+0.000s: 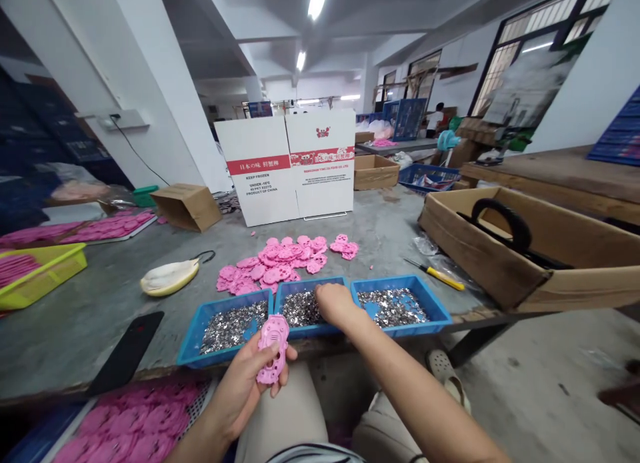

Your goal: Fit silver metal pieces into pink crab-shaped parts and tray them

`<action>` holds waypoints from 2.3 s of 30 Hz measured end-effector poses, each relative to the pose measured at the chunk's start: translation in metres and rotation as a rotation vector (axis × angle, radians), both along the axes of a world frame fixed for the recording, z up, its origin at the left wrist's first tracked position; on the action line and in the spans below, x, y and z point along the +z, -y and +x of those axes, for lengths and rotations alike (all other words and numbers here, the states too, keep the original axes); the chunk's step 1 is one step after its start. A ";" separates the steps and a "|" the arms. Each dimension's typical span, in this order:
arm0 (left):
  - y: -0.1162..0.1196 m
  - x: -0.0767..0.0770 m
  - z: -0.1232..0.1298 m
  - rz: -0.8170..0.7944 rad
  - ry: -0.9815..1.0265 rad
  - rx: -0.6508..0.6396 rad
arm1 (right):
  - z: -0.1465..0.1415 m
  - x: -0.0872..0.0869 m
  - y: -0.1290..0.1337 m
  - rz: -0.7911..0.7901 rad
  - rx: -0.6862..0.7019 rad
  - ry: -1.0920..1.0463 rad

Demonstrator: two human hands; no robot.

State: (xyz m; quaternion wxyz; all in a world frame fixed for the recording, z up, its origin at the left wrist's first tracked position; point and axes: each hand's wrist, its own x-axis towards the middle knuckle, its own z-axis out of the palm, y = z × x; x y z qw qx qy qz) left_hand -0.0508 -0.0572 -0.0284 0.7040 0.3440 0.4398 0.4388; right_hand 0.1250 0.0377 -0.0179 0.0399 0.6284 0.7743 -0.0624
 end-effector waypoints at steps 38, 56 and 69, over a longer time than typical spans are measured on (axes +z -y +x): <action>0.020 -0.011 0.028 0.054 0.040 0.359 | -0.012 -0.016 0.072 -0.442 0.006 -1.446; 0.018 -0.001 0.034 -0.014 0.296 0.332 | -0.018 -0.003 0.081 -0.295 0.085 -1.285; 0.016 -0.006 0.034 -0.052 0.326 0.317 | -0.017 -0.007 0.076 -0.302 0.095 -1.246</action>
